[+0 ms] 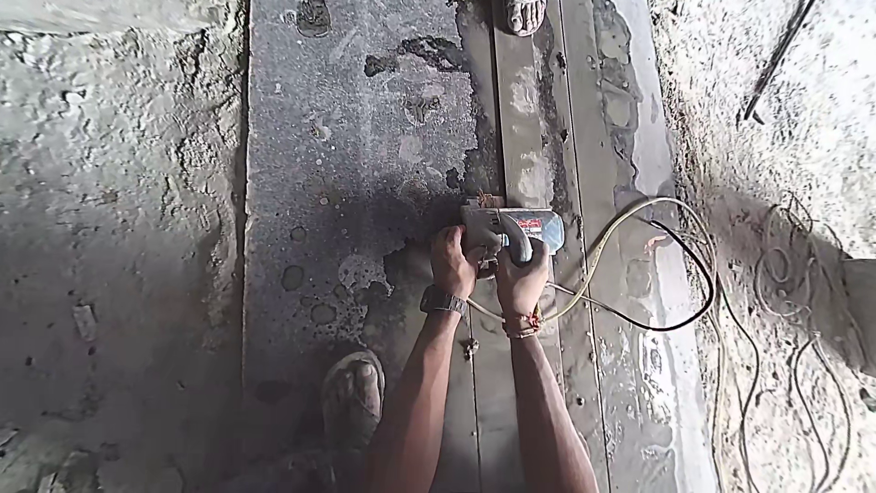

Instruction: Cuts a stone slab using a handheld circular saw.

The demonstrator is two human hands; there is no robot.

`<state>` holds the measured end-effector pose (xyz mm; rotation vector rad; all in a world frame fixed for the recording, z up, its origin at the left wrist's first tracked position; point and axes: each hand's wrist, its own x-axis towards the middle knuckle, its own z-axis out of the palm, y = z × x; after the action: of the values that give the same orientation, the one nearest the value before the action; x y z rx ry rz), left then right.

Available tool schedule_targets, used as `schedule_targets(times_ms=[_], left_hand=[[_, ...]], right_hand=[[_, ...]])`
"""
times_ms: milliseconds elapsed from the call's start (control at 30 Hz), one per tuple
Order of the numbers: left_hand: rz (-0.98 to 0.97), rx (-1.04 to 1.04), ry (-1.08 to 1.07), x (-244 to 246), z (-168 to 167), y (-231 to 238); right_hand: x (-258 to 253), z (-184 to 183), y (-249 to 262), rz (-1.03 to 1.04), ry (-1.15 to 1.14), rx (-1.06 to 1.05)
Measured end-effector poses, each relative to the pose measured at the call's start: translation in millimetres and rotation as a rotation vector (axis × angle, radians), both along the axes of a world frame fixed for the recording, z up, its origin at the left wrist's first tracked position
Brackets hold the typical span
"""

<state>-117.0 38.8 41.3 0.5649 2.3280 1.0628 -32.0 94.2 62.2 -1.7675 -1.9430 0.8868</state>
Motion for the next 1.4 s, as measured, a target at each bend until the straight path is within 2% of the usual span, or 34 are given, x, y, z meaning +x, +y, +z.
schedule_targets(times_ms=[1400], left_hand=[[0.072,0.047,0.080,-13.7,-11.6,22.2]], right_hand=[[-16.1,-15.6,20.0,0.025,0.086,0.117]])
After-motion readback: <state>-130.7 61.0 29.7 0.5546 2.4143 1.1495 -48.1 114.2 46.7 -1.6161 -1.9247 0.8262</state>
